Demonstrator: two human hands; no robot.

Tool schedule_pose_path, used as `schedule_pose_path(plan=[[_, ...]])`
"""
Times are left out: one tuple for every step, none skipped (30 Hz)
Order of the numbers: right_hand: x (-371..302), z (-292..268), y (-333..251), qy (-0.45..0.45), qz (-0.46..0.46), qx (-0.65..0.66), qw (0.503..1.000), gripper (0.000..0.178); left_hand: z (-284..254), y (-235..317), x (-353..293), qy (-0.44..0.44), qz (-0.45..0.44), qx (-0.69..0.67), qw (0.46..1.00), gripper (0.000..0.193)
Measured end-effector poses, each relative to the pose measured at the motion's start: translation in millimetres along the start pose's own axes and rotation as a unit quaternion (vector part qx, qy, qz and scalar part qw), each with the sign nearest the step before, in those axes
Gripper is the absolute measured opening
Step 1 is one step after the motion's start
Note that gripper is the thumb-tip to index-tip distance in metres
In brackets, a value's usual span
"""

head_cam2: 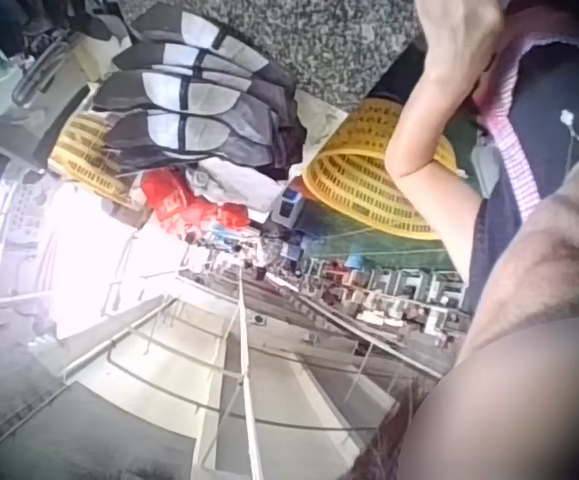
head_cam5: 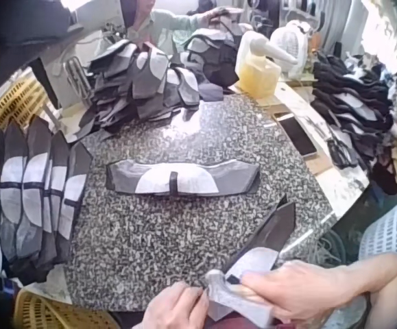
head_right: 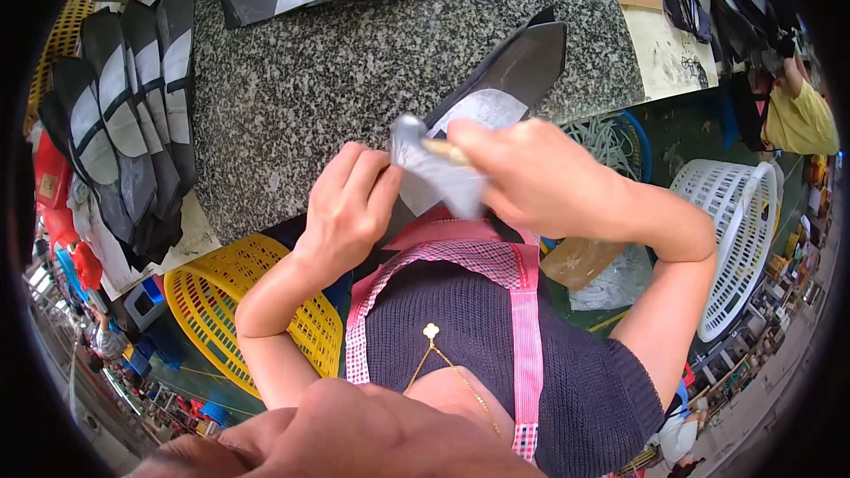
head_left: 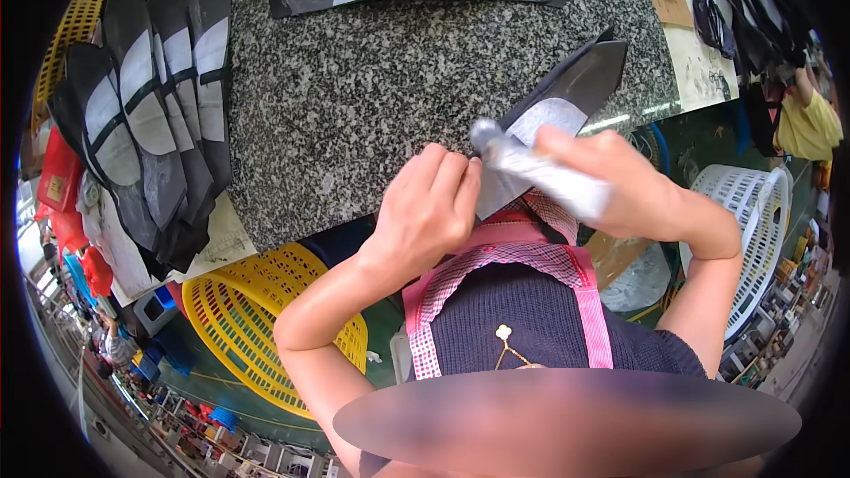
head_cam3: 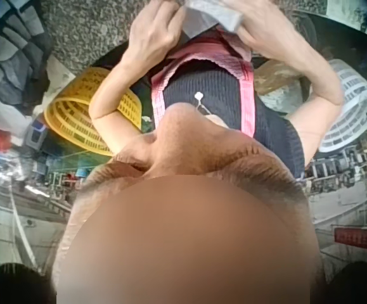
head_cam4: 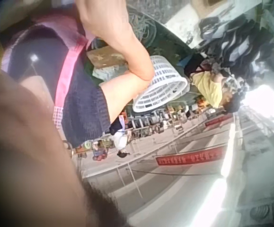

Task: Hammering shoe upper components to flatten or bond them during the manufacturing process.

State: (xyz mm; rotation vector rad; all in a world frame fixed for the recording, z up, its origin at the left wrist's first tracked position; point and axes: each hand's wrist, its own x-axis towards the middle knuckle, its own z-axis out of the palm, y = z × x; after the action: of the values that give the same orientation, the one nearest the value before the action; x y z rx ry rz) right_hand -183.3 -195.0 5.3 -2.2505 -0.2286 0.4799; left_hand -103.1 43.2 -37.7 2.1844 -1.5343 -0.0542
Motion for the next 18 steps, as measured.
schedule_pose_path(plan=[[4, 5, 1, 0.003, -0.015, -0.016, 1.0, 0.02, 0, -7, 0, 0.019, -0.013, -0.031, 0.999, 0.026], [6, 2, 2, -0.004, -0.012, -0.014, 1.0, 0.019, -1, -11, -1, 0.038, -0.026, -0.062, 0.997, 0.025], [7, -2, 3, -0.01, -0.01, -0.012, 1.0, 0.018, -4, -10, -1, 0.047, -0.081, -0.075, 0.993, 0.021], [9, -2, 5, -0.012, -0.011, -0.012, 1.0, 0.018, -5, -12, -4, 0.039, -0.088, -0.078, 0.992, 0.02], [11, -3, 7, 0.029, -0.02, -0.026, 0.999, 0.019, -4, -13, -8, 0.032, -0.095, -0.08, 0.992, 0.018], [12, -4, 8, 0.069, -0.028, -0.039, 0.996, 0.02, -3, -10, -12, 0.029, -0.073, -0.053, 0.995, 0.021], [12, -5, 4, 0.064, -0.032, -0.037, 0.997, 0.02, -2, -5, -16, 0.026, -0.055, -0.025, 0.998, 0.026], [11, -7, -2, 0.072, -0.059, -0.001, 0.996, 0.023, -1, -2, -18, 0.037, -0.04, 0.003, 0.999, 0.031], [10, -7, -7, 0.079, -0.085, 0.034, 0.993, 0.025, -1, 0, -20, 0.036, -0.046, 0.005, 0.998, 0.031], [7, -3, -7, 0.043, -0.09, 0.038, 0.994, 0.031, -1, -1, -19, 0.036, -0.029, 0.014, 0.999, 0.033], [4, 3, 0, -0.01, -0.075, -0.022, 0.997, 0.034, 0, -2, -18, 0.037, -0.011, 0.024, 0.999, 0.034], [4, 0, -1, -0.032, -0.048, -0.055, 0.997, 0.034, 2, -5, -17, 0.031, -0.004, 0.011, 0.999, 0.035], [7, -3, -2, -0.057, -0.024, -0.088, 0.994, 0.034, 3, -7, -15, 0.031, -0.004, 0.012, 0.999, 0.035], [7, -7, 1, 0.01, -0.027, -0.034, 0.999, 0.031, 5, -8, -11, 0.033, 0.001, 0.013, 0.999, 0.036], [7, -12, 2, 0.077, -0.03, 0.02, 0.996, 0.028, 7, -9, -7, 0.034, 0.007, 0.013, 0.999, 0.036], [5, -20, -4, 0.129, 0.014, 0.05, 0.99, 0.024, 10, -10, 2, 0.045, 0.016, 0.02, 0.999, 0.034], [2, -19, -3, 0.222, -0.102, -0.06, 0.968, 0.023, 14, -9, 8, 0.051, 0.014, 0.019, 0.998, 0.034], [-4, -15, -4, 0.216, -0.052, -0.015, 0.975, 0.025, 18, -8, 14, 0.059, 0.013, 0.011, 0.998, 0.035]])
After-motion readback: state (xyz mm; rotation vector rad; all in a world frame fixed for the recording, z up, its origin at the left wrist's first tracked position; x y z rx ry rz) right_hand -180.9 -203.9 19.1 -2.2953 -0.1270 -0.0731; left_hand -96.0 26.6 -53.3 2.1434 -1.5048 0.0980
